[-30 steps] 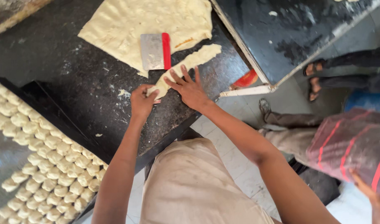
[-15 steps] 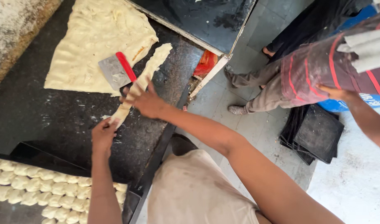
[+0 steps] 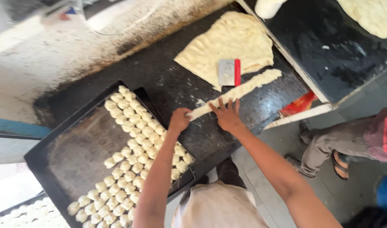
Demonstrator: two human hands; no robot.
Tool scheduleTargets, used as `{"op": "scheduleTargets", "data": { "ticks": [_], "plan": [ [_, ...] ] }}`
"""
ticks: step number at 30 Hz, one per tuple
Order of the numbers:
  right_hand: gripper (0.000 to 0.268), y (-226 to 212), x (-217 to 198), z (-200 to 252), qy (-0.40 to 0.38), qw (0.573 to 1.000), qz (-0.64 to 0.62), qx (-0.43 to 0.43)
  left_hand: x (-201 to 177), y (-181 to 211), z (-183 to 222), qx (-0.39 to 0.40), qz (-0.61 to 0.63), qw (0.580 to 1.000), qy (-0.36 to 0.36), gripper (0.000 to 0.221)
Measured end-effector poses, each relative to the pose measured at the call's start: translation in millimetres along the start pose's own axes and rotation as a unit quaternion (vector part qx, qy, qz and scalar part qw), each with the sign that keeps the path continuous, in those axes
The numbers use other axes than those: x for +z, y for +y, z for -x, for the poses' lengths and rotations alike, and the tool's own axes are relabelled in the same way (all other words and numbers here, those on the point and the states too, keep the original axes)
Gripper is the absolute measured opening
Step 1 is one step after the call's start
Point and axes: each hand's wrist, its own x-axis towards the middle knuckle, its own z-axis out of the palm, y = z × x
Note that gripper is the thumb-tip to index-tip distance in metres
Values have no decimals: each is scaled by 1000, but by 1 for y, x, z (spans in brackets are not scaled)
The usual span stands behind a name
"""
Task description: The person prepares small dough balls by cutting strips from a large sheet of dough using a scraper, rolling the strips into a rope, and then pinching off small pieces to place onto a metal tray.
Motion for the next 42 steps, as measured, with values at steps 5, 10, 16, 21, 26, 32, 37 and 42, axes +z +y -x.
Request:
{"op": "scheduleTargets", "data": {
  "ticks": [5, 10, 16, 21, 26, 32, 37, 42],
  "plan": [
    [91, -27, 12, 20, 38, 995, -86, -39, 17, 14, -2, -83, 25, 994, -62, 37],
    [51, 23, 20, -10, 64, 926, -352, 120, 30, 35, -6, -3, -3, 999, -47, 56],
    [68, 119, 27, -84, 266, 868, -364, 208, 41, 42, -9, 41, -61, 997, -38, 63],
    [89, 138, 34, -127, 196, 886, -288, 307, 39, 51, -9, 23, -118, 990, -75, 57],
    [54, 163, 23, -141, 43, 834, -459, 302, 38, 87, -8, -46, -138, 981, -125, 65],
    [47, 200, 9, -84, 35, 718, -664, 207, 45, 118, -21, -83, -145, 974, -154, 59],
    [53, 268, -11, -18, 206, 693, -651, 229, 53, 116, -29, -31, -145, 981, -124, 49],
    [48, 307, -69, 15, 140, 893, -377, 201, 53, 113, -24, 6, -182, 976, -117, 45]
  ]
}}
